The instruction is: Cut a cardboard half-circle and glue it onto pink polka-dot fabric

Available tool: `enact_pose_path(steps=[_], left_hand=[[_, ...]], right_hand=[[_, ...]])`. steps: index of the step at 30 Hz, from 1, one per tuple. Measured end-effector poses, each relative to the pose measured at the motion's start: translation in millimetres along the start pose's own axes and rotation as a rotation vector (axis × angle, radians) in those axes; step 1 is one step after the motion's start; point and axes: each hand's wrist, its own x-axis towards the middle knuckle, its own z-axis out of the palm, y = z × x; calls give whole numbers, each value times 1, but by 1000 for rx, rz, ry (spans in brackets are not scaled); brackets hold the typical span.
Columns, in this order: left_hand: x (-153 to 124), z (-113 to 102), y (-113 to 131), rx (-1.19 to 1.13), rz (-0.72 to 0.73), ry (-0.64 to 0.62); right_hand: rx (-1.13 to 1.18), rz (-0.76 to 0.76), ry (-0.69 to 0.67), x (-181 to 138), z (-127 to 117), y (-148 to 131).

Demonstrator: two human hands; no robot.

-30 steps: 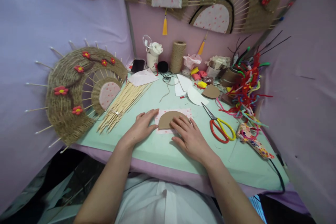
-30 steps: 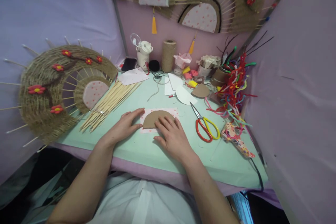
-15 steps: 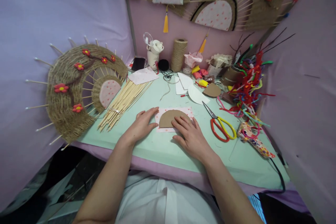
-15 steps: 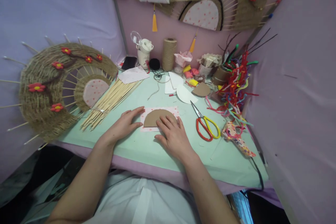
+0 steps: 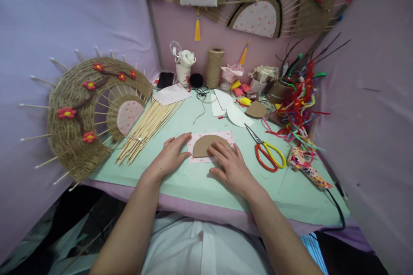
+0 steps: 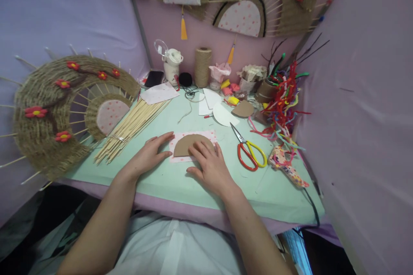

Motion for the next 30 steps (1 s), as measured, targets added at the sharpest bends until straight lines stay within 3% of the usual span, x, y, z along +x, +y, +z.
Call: enact_pose_path(steps=[3, 7, 10, 17, 23, 26, 30], left_hand=[[0, 0, -1, -17, 8, 11], [2, -2, -2, -53, 1, 75], [4, -4, -2, -71, -26, 155], [8, 0, -6, -90, -50, 272], [10, 3, -11, -98, -25, 312], [12, 2, -9, -92, -19, 313], [17, 4, -3, -73, 10, 282]], right_hand=[[52, 21, 321, -8, -9, 3], [151, 186, 780, -25, -20, 14], [232, 246, 905, -37, -25, 23], [217, 320, 1030, -61, -35, 39], [-58, 469, 936, -97, -63, 77], [-179, 662, 753, -126, -80, 107], [-267, 839, 396, -153, -91, 131]])
